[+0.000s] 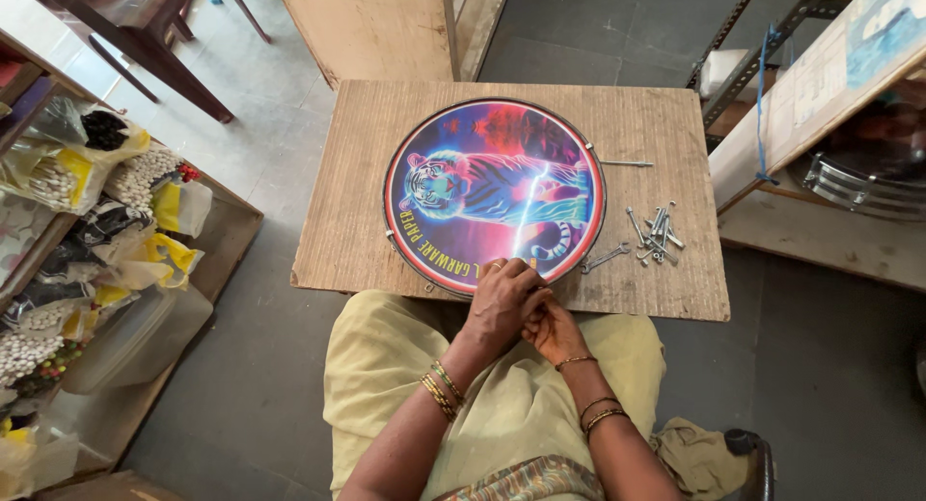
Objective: The person assembles a drum by placing a hoop over a drum head on a shell, then inserting and tightening several metal bolts around the rim.
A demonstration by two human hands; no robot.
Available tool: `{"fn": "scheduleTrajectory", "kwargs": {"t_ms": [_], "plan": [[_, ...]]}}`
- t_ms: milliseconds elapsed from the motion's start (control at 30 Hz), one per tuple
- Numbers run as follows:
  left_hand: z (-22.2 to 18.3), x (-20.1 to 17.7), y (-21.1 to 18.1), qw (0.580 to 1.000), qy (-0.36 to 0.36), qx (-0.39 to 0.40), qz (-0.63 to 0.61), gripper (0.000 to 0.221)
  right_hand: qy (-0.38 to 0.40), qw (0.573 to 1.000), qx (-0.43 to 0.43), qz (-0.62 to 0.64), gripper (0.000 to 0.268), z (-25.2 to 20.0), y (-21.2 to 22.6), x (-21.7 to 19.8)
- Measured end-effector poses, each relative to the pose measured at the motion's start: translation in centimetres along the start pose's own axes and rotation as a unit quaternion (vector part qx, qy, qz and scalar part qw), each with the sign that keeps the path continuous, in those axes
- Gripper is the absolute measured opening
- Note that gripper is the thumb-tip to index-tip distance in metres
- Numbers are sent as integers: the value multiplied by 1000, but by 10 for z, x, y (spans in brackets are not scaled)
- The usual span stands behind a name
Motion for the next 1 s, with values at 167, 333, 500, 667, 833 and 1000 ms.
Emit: {"fn": "scheduleTrajectory", "kwargs": {"t_ms": [167,333,500,667,833,1000], "plan": [[-7,-16,16,998,31,0,46,18,-46,996,-4,-80,37,-1,2,-21],[-17,-51,42,992,68,14,106,14,-99,984,-17,-146,35,-3,7,-40],[-33,-92,72,990,-3,5,140,6,-127,978,-43,-159,31,-2,10,-41],[-36,-119,102,981,-83,-44,170,13,-143,979,-88,-118,20,0,19,-36],[-22,-124,135,968,-105,-121,192,14,-84,979,-181,-50,24,-15,39,-10],[-11,-121,159,969,-74,-233,22,33,-19,975,-221,-14,34,-30,49,4]]}}
Point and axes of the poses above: each hand's wrist, its own z-axis towards the middle knuckle, its own x-axis out of the palm, y = z × x, the point moved 1 cm from there along z, towards the middle knuckle, and after that the axes turned 13 degrees about -x, right-handed, at the moved point
